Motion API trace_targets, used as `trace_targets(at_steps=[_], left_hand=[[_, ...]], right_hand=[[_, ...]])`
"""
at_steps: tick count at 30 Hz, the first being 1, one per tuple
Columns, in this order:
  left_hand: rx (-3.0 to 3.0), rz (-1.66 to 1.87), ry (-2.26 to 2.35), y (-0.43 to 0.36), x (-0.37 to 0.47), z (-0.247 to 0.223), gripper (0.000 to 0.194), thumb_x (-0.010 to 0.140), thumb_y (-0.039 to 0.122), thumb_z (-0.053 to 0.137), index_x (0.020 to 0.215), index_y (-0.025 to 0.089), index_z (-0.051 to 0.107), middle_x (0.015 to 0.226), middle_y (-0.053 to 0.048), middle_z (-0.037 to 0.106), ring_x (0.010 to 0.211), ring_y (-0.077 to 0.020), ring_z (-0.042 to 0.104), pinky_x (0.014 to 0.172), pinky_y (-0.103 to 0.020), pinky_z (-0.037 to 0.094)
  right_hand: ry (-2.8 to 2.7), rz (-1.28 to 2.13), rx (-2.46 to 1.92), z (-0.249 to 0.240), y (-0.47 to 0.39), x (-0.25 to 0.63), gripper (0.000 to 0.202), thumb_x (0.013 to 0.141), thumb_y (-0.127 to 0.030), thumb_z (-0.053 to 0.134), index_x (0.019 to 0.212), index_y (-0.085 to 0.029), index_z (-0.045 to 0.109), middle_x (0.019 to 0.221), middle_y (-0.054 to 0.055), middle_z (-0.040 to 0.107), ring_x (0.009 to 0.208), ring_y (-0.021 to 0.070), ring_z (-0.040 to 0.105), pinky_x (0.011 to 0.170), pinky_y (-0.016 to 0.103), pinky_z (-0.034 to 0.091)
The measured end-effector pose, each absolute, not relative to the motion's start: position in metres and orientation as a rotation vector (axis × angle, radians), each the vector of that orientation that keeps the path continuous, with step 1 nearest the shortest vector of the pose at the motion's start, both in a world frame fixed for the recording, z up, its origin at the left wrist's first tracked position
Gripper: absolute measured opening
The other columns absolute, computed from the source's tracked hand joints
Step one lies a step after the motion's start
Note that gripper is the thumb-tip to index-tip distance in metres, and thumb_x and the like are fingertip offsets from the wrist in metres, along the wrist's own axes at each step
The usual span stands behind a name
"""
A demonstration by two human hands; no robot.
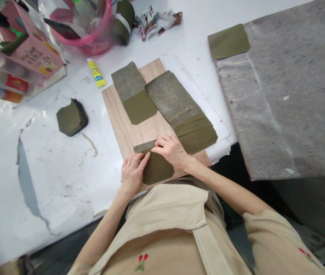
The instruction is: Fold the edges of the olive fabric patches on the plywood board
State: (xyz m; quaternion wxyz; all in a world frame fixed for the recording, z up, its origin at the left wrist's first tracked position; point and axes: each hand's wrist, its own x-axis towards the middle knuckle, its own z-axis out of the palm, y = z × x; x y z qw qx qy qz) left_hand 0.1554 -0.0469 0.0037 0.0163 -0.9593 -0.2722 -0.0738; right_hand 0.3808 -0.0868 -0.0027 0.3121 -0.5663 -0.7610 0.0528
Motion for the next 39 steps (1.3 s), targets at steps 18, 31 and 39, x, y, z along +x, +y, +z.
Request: trace_targets(at_steps=[18,31,39], left_hand=[[-3.048,-0.196,-0.839,-0.046,0.156,0.007,0.04,0.096,0.017,0.045,0.136,0.016,0.051,0.121,-0.014,0.064,0.118,-0.0253,0.055,0.099,-0.04,0.042],[-3.021,-0.105,-0.818,-0.043,0.161,0.01,0.044,0.096,0.015,0.044,0.14,0.017,0.046,0.119,-0.013,0.062,0.117,-0.0246,0.054,0.097,-0.039,0.042],[-3.045,-0.04,-0.754,-0.042,0.164,0.013,0.046,0.096,0.014,0.042,0.142,0.014,0.043,0.122,-0.014,0.061,0.118,-0.0256,0.054,0.097,-0.04,0.043]], right_hand=[[-2.002,0.215,-1.525,-0.003,-0.088,0.381,0.022,0.095,-0.019,0.053,0.098,-0.023,0.074,0.092,0.005,0.065,0.094,0.018,0.052,0.085,0.033,0.042],[-1.998,0.201,-1.556,-0.001,-0.09,0.391,0.02,0.095,-0.023,0.054,0.094,-0.024,0.074,0.09,0.003,0.064,0.093,0.0171,0.051,0.083,0.03,0.041],[-2.016,0.165,-1.588,-0.001,-0.094,0.402,0.017,0.094,-0.02,0.057,0.095,-0.024,0.073,0.092,0.003,0.066,0.091,0.0178,0.05,0.075,0.032,0.036]])
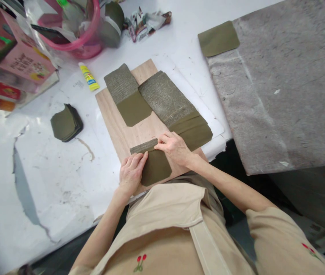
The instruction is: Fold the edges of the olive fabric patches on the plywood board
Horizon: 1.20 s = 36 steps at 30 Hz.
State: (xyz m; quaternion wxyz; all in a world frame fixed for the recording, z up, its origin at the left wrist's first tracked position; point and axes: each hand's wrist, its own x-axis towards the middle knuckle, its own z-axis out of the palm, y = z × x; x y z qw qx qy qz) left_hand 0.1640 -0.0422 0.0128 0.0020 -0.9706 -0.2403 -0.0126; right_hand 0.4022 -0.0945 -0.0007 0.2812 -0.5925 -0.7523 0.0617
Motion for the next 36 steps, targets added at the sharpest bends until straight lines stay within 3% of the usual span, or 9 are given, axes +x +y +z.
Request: trace_targets(at_steps=[16,36], left_hand=[[-3.071,-0.019,-0.692,-0.035,0.171,0.015,0.049,0.094,0.011,0.045,0.142,0.015,0.044,0.122,-0.014,0.06,0.119,-0.0254,0.052,0.095,-0.039,0.043],[-2.999,0.314,-0.582,-0.032,0.196,0.037,0.053,0.094,0.012,0.044,0.146,0.017,0.035,0.117,-0.012,0.056,0.106,-0.0237,0.052,0.087,-0.037,0.044]], right_hand=[[-1.992,0.167,-1.603,-0.002,-0.097,0.403,0.02,0.095,-0.018,0.054,0.095,-0.024,0.073,0.09,0.004,0.064,0.091,0.0178,0.049,0.076,0.032,0.035],[-1.874,0.173,-1.719,0.005,-0.112,0.41,0.021,0.097,-0.02,0.051,0.105,-0.021,0.07,0.098,0.006,0.064,0.098,0.0197,0.051,0.086,0.034,0.039]])
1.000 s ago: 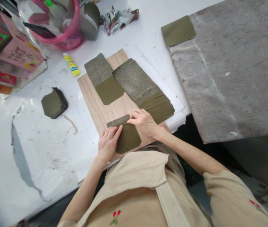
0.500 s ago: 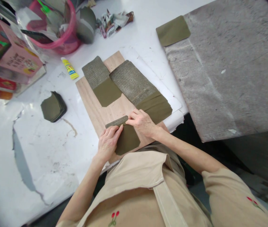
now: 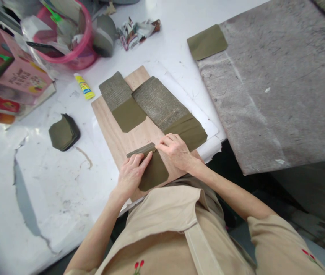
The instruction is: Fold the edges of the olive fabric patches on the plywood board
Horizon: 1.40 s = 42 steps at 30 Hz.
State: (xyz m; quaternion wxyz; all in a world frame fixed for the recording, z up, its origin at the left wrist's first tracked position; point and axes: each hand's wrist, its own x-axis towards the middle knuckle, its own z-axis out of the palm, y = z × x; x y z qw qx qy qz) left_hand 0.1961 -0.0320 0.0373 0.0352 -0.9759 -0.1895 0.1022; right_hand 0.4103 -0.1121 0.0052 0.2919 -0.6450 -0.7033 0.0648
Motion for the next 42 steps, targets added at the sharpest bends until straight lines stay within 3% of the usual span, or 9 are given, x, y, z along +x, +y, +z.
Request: trace_targets(at_steps=[14,23,30,36,42], left_hand=[[-2.995,0.477,-0.627,-0.032,0.207,0.046,0.058,0.094,0.015,0.046,0.149,0.022,0.029,0.112,-0.01,0.054,0.101,-0.0244,0.05,0.082,-0.037,0.044],[-2.988,0.435,-0.708,-0.033,0.214,0.047,0.057,0.093,0.013,0.048,0.146,0.027,0.035,0.106,-0.009,0.054,0.097,-0.0229,0.052,0.081,-0.036,0.045],[-2.97,0.154,-0.827,-0.045,0.178,0.028,0.05,0.092,0.011,0.049,0.141,0.019,0.045,0.122,-0.013,0.055,0.112,-0.0276,0.051,0.09,-0.04,0.045],[-2.884,-0.189,-1.164,-0.051,0.144,0.017,0.032,0.094,0.019,0.051,0.124,0.016,0.06,0.107,-0.012,0.062,0.098,-0.0254,0.056,0.081,-0.037,0.046],[-2.967,-0.595,-1.504,-0.047,0.125,0.017,0.019,0.094,0.024,0.053,0.107,0.019,0.066,0.097,-0.007,0.061,0.092,-0.0205,0.056,0.082,-0.033,0.048]], right_hand=[[-1.93,0.204,-1.708,0.003,-0.111,0.403,0.02,0.095,-0.021,0.053,0.108,-0.02,0.07,0.099,0.007,0.065,0.099,0.0204,0.051,0.088,0.035,0.039],[-1.936,0.182,-1.748,0.002,-0.113,0.402,0.023,0.096,-0.022,0.052,0.111,-0.023,0.069,0.101,0.006,0.064,0.1,0.0201,0.051,0.089,0.034,0.039],[-2.013,0.092,-1.728,0.001,-0.114,0.399,0.022,0.095,-0.021,0.055,0.11,-0.026,0.071,0.101,0.006,0.064,0.098,0.0198,0.052,0.087,0.034,0.037],[-1.955,0.132,-1.772,0.006,-0.115,0.399,0.02,0.095,-0.018,0.054,0.104,-0.023,0.071,0.099,0.005,0.065,0.097,0.0198,0.051,0.084,0.033,0.038],[-1.873,0.214,-1.857,0.017,-0.108,0.392,0.014,0.096,-0.021,0.054,0.098,-0.02,0.067,0.097,0.005,0.066,0.095,0.0203,0.051,0.083,0.032,0.036]])
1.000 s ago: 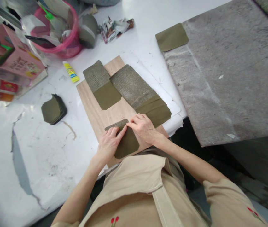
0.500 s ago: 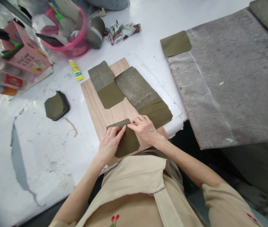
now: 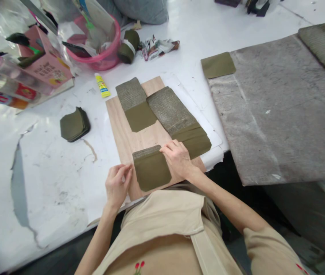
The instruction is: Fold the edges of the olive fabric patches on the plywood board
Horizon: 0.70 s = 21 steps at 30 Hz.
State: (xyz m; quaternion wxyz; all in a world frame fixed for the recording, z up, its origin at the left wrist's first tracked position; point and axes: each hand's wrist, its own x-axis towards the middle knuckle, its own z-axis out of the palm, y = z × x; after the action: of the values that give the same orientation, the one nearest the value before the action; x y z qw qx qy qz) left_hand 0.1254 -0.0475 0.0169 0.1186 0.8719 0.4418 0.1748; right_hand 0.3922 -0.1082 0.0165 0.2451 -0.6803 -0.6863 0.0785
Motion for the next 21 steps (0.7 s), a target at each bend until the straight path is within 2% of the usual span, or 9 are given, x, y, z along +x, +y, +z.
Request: trace_targets(at_steps=[3,10,16,21], left_hand=[[2.479,0.57,1.335,-0.048,0.127,0.018,0.015,0.093,0.025,0.055,0.102,0.02,0.067,0.094,-0.006,0.061,0.09,-0.02,0.056,0.082,-0.033,0.047],[2.507,0.586,1.275,-0.047,0.142,0.017,0.013,0.093,0.024,0.056,0.102,0.02,0.065,0.093,-0.005,0.06,0.09,-0.0205,0.054,0.081,-0.034,0.047],[2.534,0.547,1.228,-0.045,0.151,0.017,0.016,0.093,0.024,0.056,0.106,0.02,0.064,0.098,-0.007,0.06,0.095,-0.0216,0.054,0.084,-0.036,0.048],[2.579,0.527,1.231,-0.044,0.151,0.021,0.02,0.093,0.024,0.055,0.111,0.02,0.064,0.104,-0.009,0.06,0.1,-0.0229,0.054,0.088,-0.038,0.048]], right_hand=[[-1.973,0.242,-1.893,0.022,-0.099,0.385,0.008,0.091,-0.025,0.062,0.094,-0.019,0.065,0.097,0.005,0.065,0.096,0.0217,0.051,0.081,0.033,0.034],[-2.138,0.346,-1.947,0.034,-0.078,0.379,0.011,0.084,-0.025,0.072,0.088,-0.019,0.063,0.096,0.004,0.066,0.094,0.0212,0.052,0.078,0.032,0.031],[-2.206,0.455,-1.923,0.041,-0.068,0.381,0.012,0.083,-0.024,0.073,0.081,-0.019,0.062,0.089,0.004,0.067,0.089,0.0203,0.054,0.079,0.032,0.032],[-2.231,0.341,-1.821,0.043,-0.074,0.382,0.01,0.086,-0.019,0.068,0.078,-0.018,0.061,0.089,0.006,0.064,0.087,0.0205,0.052,0.078,0.032,0.036]])
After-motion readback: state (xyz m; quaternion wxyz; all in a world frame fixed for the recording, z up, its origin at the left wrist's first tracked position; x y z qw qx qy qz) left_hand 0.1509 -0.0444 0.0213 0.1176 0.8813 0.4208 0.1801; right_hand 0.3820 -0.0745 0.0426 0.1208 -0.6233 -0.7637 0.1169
